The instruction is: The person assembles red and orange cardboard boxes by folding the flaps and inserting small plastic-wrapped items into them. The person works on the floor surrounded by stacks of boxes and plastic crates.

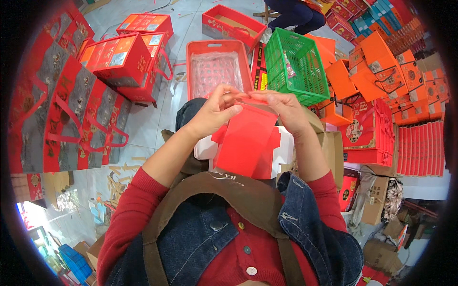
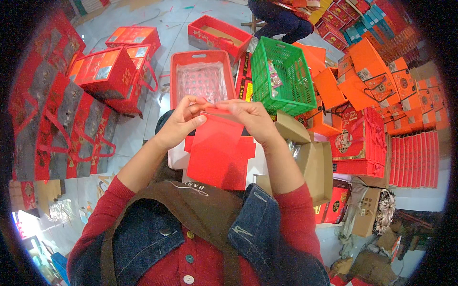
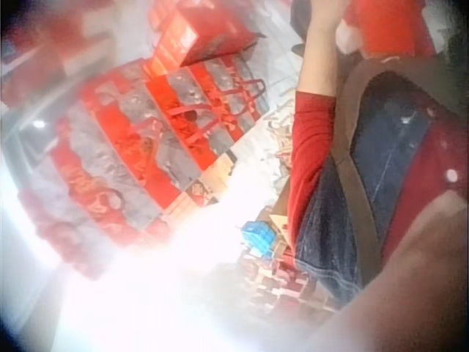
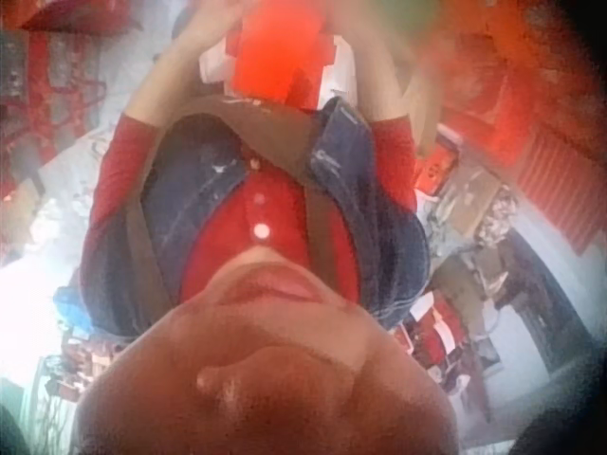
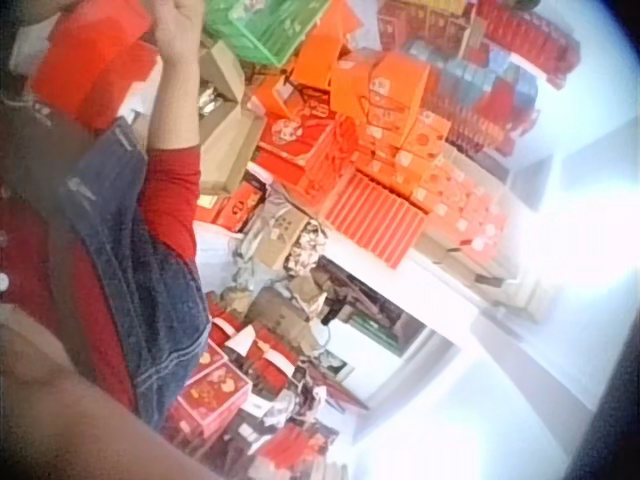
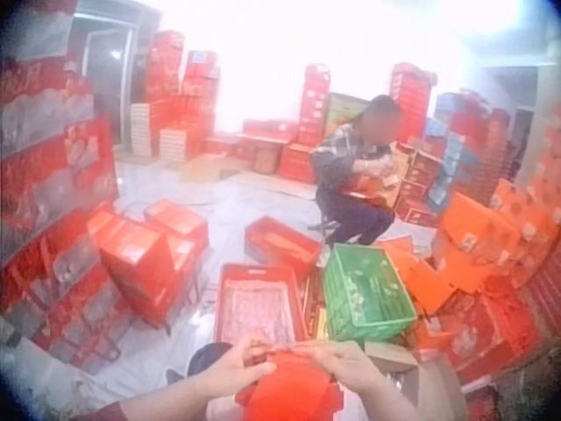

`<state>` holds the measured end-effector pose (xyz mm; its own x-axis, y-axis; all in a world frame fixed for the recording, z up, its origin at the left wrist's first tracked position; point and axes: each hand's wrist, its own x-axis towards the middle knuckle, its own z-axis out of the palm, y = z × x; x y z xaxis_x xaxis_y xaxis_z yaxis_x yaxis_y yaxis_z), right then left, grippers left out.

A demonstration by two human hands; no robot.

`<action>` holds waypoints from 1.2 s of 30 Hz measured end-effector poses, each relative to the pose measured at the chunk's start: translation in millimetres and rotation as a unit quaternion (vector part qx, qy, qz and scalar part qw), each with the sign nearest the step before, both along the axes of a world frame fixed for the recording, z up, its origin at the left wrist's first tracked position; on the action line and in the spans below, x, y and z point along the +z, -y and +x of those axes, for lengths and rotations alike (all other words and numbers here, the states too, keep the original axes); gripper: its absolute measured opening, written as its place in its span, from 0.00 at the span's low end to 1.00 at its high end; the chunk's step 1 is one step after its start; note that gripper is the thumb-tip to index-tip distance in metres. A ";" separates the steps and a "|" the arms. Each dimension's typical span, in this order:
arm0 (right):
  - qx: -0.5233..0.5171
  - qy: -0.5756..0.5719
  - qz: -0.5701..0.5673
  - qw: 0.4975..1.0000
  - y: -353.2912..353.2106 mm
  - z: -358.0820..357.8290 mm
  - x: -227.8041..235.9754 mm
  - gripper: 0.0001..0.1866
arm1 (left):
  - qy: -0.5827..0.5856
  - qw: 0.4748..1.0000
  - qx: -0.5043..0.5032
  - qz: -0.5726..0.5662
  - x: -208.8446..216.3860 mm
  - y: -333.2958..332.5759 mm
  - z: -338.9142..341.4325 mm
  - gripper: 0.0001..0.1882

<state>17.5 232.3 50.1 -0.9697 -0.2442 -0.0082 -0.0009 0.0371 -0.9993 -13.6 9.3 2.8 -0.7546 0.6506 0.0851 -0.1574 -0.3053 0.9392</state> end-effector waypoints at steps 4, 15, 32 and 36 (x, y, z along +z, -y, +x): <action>0.050 0.009 0.094 0.994 5.3 0.3 22.2 0.15 | -0.008 1.000 -0.012 -0.003 10.0 0.2 4.6 0.23; -0.010 -0.174 0.271 0.947 19.0 7.7 26.8 0.14 | -0.100 0.994 -0.028 -0.027 16.3 1.3 10.0 0.27; -0.036 -0.072 0.090 0.993 20.1 18.3 12.1 0.11 | -0.121 0.992 -0.016 -0.006 7.8 -0.8 17.2 0.16; -0.031 -0.090 0.141 0.985 24.7 21.2 6.9 0.13 | -0.158 0.987 0.008 -0.020 7.7 0.0 19.6 0.15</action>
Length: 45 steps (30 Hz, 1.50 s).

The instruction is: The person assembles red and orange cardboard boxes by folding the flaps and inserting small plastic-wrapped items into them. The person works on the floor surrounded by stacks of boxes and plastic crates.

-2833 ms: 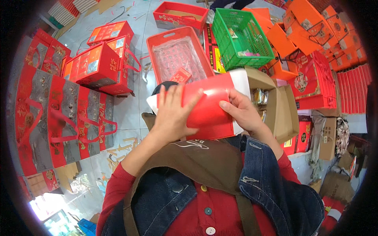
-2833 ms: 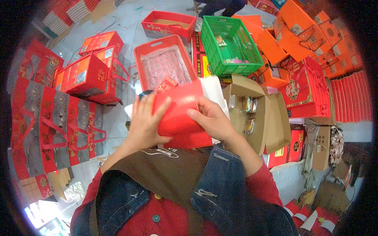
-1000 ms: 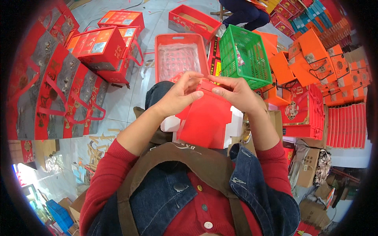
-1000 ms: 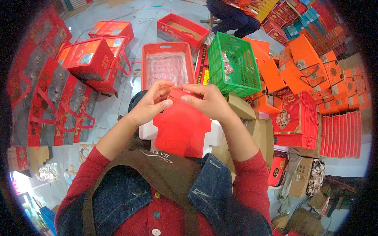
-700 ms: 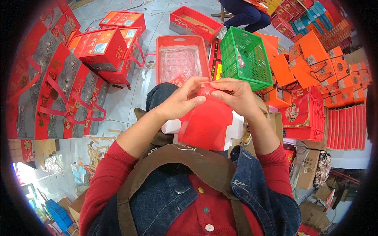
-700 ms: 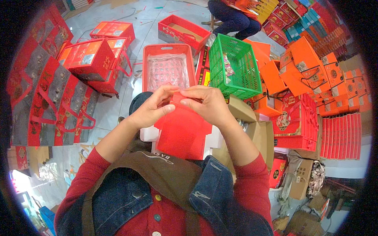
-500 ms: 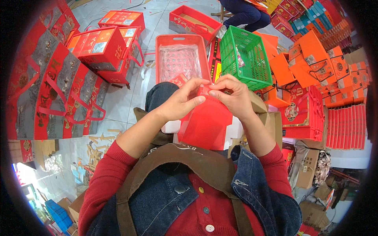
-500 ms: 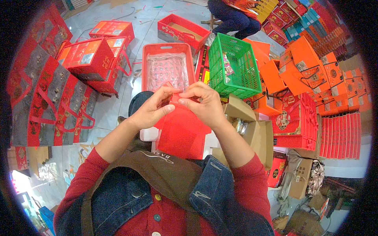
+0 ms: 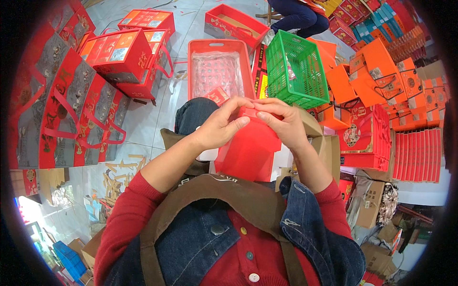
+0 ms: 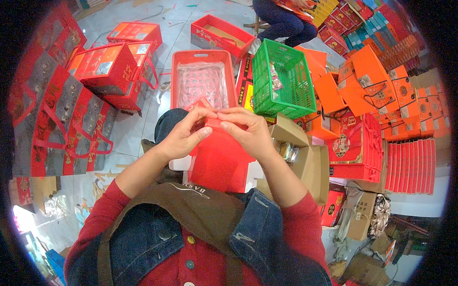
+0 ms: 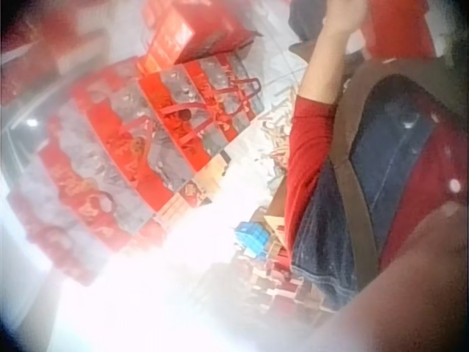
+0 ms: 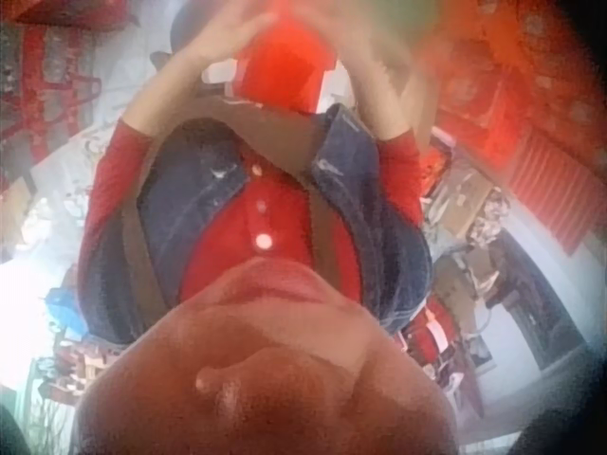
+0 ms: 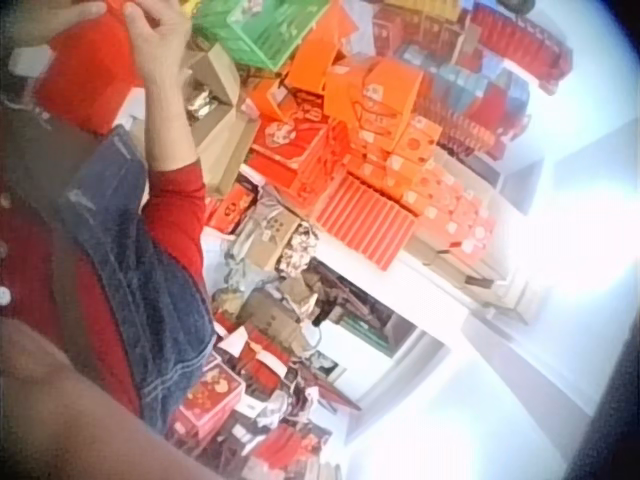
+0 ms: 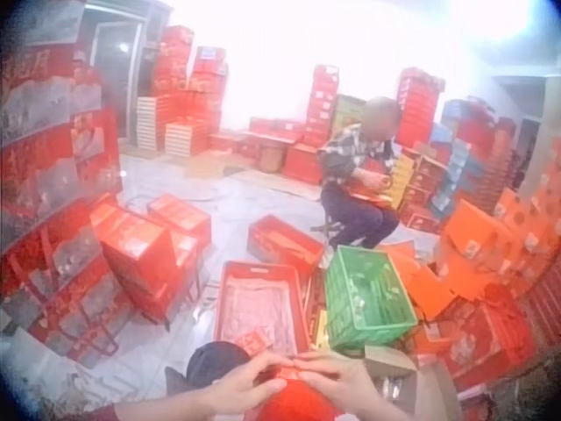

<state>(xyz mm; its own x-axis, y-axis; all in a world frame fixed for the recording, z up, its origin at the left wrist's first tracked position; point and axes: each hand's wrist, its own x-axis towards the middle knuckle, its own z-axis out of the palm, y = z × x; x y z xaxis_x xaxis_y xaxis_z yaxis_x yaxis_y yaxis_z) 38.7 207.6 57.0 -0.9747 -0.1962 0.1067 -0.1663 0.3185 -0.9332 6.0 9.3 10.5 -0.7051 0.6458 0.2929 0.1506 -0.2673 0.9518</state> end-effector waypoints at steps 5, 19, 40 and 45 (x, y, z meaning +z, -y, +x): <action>-0.035 0.008 -0.156 0.987 -10.4 13.0 -5.5 0.12 | 0.061 0.998 0.000 0.009 2.7 3.5 -0.4 0.14; -0.089 0.008 -0.229 0.969 -7.1 31.7 -24.2 0.13 | 0.030 0.997 0.069 0.024 -6.2 -1.7 9.8 0.14; 0.007 0.192 -0.123 0.974 -37.7 -4.8 11.6 0.11 | -0.017 0.998 0.059 -0.029 -7.1 1.4 5.9 0.23; -0.025 0.142 -0.071 0.987 -24.2 -2.2 3.1 0.11 | -0.040 0.997 0.060 -0.038 -12.2 3.2 3.4 0.29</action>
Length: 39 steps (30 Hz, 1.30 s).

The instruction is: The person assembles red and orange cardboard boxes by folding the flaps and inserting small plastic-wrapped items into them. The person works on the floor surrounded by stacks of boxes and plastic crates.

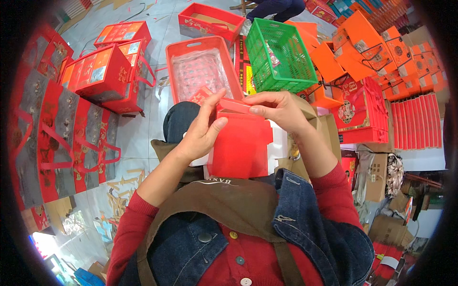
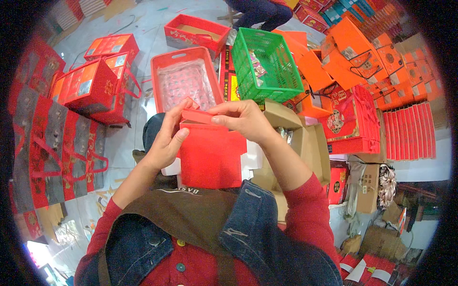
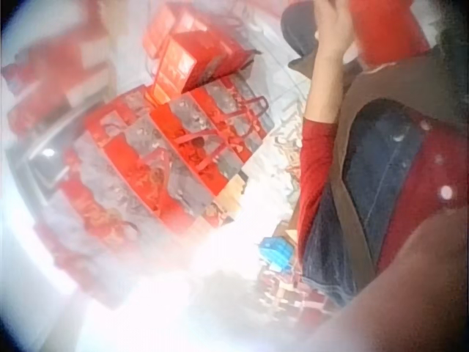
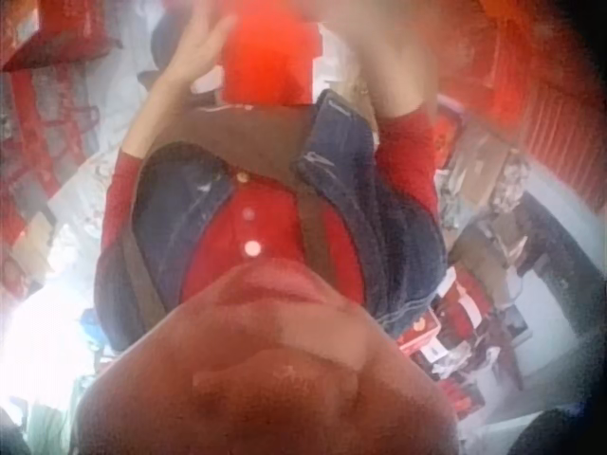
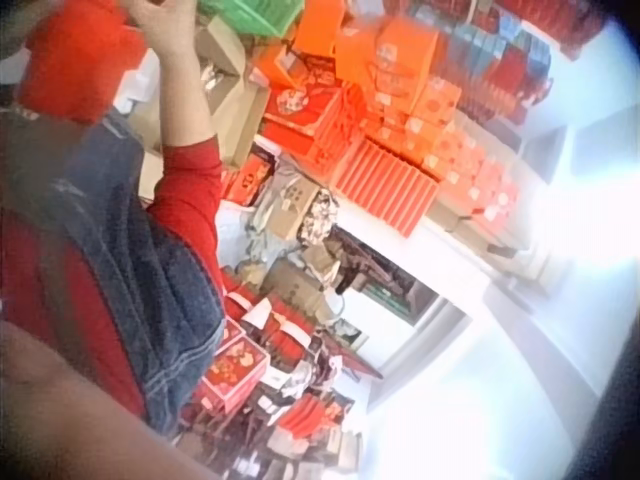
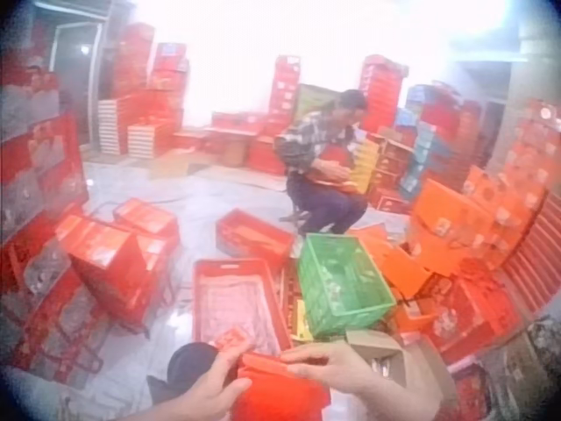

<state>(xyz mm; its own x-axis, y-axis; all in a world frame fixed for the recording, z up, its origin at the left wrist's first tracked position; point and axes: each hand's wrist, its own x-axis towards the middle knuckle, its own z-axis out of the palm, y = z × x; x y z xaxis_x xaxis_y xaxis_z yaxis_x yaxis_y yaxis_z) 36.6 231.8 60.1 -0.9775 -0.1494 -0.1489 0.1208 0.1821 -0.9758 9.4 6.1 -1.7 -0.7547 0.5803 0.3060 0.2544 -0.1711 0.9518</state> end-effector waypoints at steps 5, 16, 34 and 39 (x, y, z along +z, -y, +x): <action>-0.007 -0.079 0.067 0.995 5.7 -2.9 -8.8 0.13 | 0.009 0.999 -0.031 -0.027 3.7 0.8 -1.2 0.32; 0.046 -0.135 0.067 0.987 14.0 -4.6 -9.0 0.11 | 0.054 0.998 -0.044 0.000 -4.1 -0.6 -1.9 0.26; -0.141 -0.148 -0.074 0.976 11.3 27.1 -29.5 0.09 | 0.045 0.998 0.017 0.045 -3.9 2.6 -0.7 0.13; -0.166 -0.222 0.010 0.961 25.5 36.2 -32.6 0.06 | 0.066 0.995 0.028 0.064 -4.3 -0.8 4.2 0.11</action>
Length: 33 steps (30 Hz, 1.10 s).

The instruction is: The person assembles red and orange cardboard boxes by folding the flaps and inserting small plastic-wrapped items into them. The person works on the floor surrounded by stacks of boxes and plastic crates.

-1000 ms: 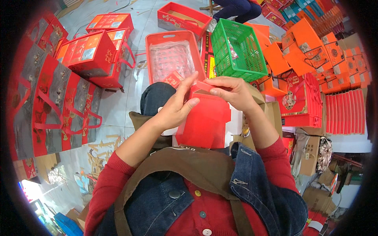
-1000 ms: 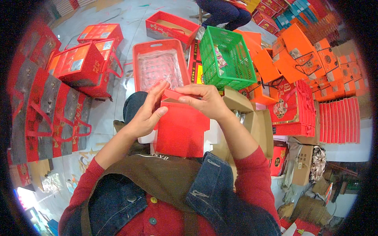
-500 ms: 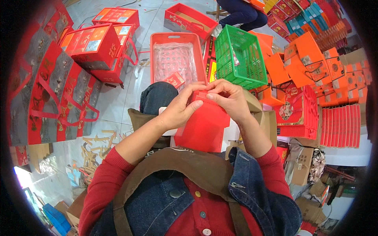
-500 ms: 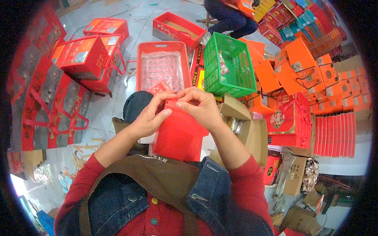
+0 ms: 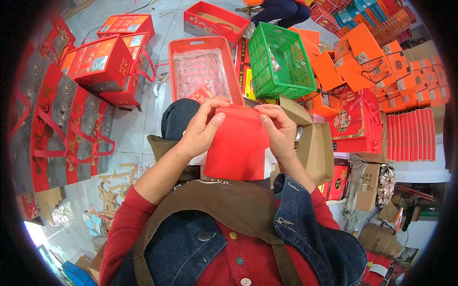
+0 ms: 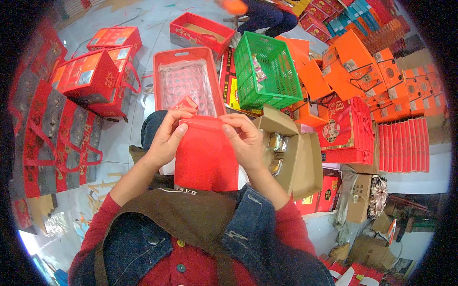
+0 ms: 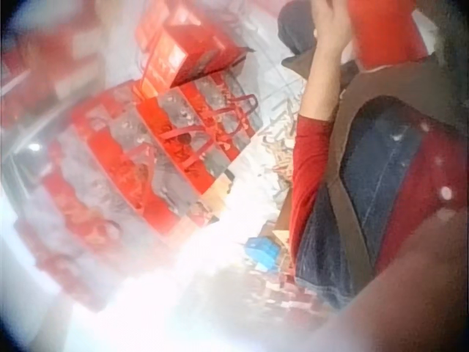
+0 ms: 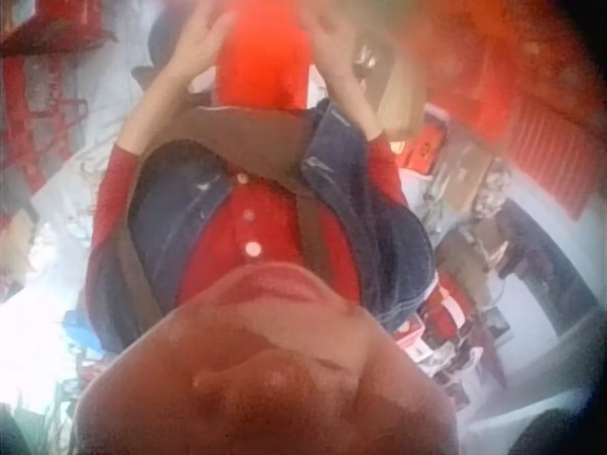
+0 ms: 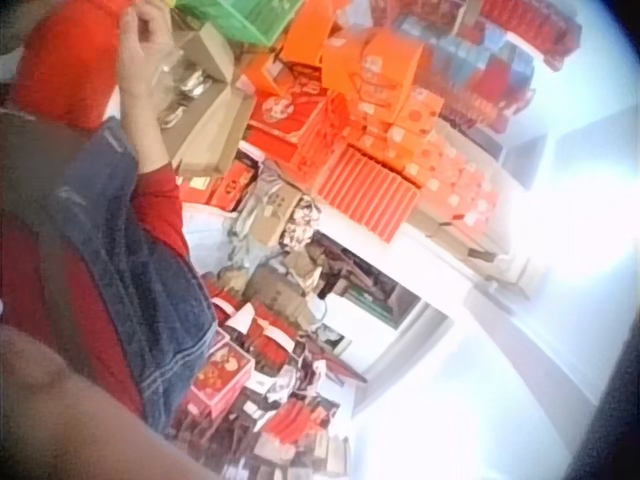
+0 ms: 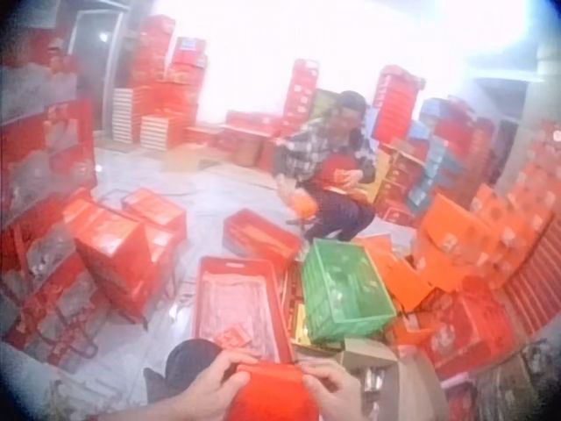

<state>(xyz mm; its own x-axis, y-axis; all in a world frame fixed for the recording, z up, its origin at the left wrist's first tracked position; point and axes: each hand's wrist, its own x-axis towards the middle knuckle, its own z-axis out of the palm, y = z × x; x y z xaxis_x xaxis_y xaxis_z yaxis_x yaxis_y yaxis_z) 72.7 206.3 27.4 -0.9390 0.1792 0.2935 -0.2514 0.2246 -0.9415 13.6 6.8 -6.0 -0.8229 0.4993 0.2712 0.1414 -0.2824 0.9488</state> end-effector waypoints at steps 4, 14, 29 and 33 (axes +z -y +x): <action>-0.010 0.019 -0.030 0.999 0.1 -4.1 -5.7 0.02 | -0.073 0.995 0.055 -0.051 -4.5 -6.4 4.3 0.10; 0.057 -0.114 0.172 0.977 -1.8 -4.5 -2.8 0.03 | -0.076 0.991 0.102 -0.036 -5.9 -10.1 13.3 0.07; -0.212 -0.022 -0.134 0.968 -84.6 -11.9 -31.1 0.05 | 0.108 0.972 0.205 -0.033 -14.4 16.1 -42.4 0.11; -0.366 0.129 -0.139 0.911 -214.5 14.3 -158.3 0.07 | 0.207 0.949 0.237 -0.013 -25.3 32.8 -44.3 0.11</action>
